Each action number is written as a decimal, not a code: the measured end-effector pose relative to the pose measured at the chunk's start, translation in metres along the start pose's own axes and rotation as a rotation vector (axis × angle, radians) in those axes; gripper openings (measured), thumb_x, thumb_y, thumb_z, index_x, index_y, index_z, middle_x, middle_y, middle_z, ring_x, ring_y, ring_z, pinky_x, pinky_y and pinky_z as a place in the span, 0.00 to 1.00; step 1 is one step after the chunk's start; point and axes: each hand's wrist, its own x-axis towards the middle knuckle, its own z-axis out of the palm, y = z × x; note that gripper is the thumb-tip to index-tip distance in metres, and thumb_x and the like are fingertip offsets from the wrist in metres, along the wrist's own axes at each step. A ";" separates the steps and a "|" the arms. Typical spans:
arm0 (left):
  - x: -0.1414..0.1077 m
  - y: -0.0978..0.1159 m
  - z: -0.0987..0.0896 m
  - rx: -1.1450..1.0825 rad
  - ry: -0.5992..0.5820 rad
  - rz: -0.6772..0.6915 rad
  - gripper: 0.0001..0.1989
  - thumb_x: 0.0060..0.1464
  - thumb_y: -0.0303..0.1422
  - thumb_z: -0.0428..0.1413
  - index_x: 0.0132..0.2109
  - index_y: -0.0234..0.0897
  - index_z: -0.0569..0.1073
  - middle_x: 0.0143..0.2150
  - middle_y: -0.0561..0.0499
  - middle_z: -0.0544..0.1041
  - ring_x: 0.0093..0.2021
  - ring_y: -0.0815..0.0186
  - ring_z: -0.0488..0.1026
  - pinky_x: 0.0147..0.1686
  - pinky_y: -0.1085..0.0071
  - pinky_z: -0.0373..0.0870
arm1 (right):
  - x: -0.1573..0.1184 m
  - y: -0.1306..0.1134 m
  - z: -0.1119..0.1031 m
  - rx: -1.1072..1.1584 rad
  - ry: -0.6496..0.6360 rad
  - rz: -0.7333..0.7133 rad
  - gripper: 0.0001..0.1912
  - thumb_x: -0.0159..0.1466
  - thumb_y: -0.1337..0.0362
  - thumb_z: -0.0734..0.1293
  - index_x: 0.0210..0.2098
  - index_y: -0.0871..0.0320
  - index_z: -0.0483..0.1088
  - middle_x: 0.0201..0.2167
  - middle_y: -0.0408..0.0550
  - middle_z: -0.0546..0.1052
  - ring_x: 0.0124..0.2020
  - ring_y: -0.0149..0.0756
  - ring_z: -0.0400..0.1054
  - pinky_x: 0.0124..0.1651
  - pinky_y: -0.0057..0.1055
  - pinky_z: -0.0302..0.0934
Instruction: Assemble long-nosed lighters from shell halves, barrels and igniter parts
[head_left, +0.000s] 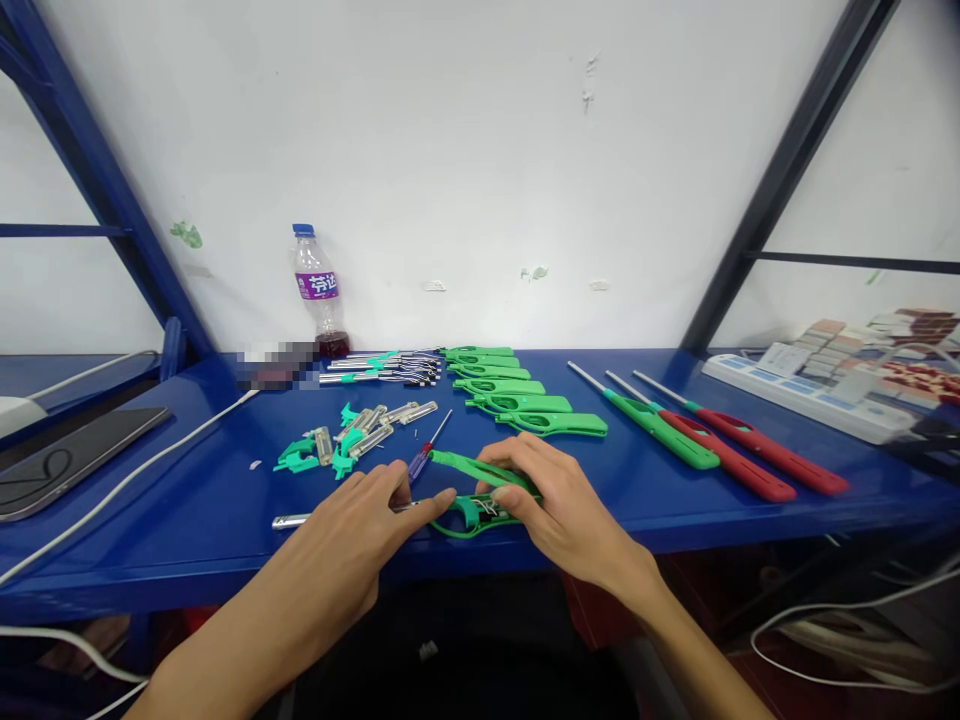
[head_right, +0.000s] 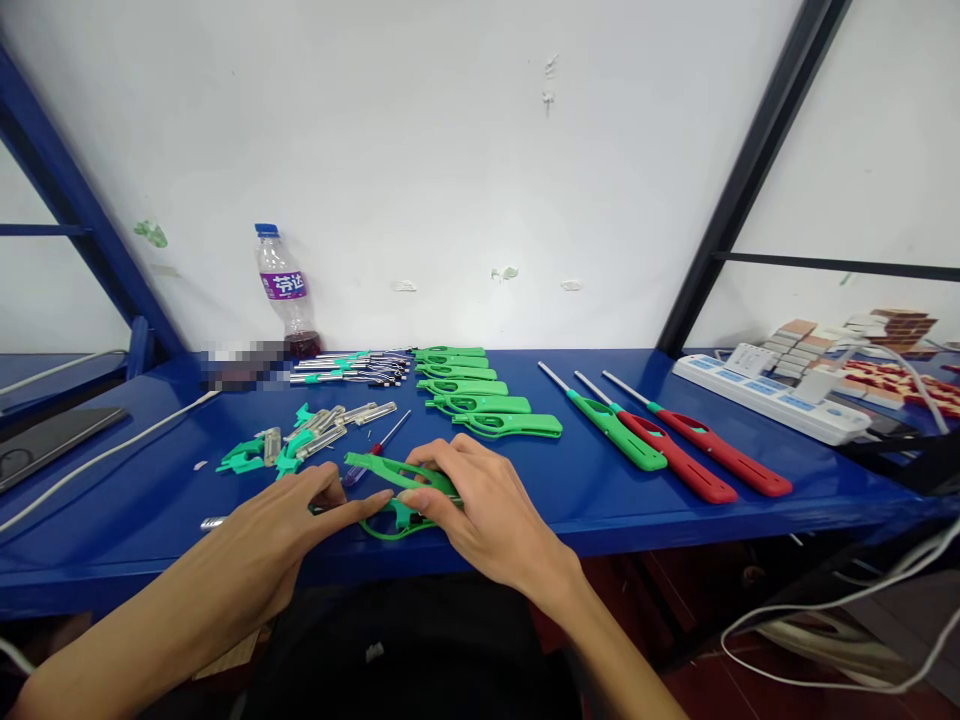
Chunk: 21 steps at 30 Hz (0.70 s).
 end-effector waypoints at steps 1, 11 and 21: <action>0.000 0.000 0.000 -0.004 0.002 -0.003 0.55 0.44 0.05 0.41 0.72 0.57 0.63 0.45 0.49 0.69 0.41 0.61 0.71 0.42 0.64 0.70 | 0.000 0.000 0.000 0.002 -0.017 -0.011 0.30 0.74 0.37 0.52 0.52 0.52 0.72 0.41 0.48 0.80 0.42 0.41 0.72 0.46 0.36 0.62; -0.002 -0.001 0.000 0.038 0.049 -0.002 0.52 0.44 0.07 0.43 0.70 0.56 0.67 0.49 0.49 0.76 0.47 0.58 0.75 0.49 0.61 0.72 | 0.000 0.000 -0.001 -0.010 -0.068 -0.013 0.30 0.74 0.37 0.54 0.51 0.52 0.74 0.42 0.48 0.80 0.41 0.40 0.71 0.45 0.36 0.62; -0.003 -0.002 0.002 0.038 0.075 0.004 0.47 0.43 0.07 0.44 0.66 0.49 0.70 0.54 0.47 0.77 0.53 0.54 0.77 0.53 0.57 0.73 | 0.001 -0.002 -0.001 -0.078 -0.090 -0.044 0.21 0.76 0.44 0.59 0.52 0.52 0.73 0.43 0.49 0.81 0.43 0.41 0.71 0.45 0.35 0.63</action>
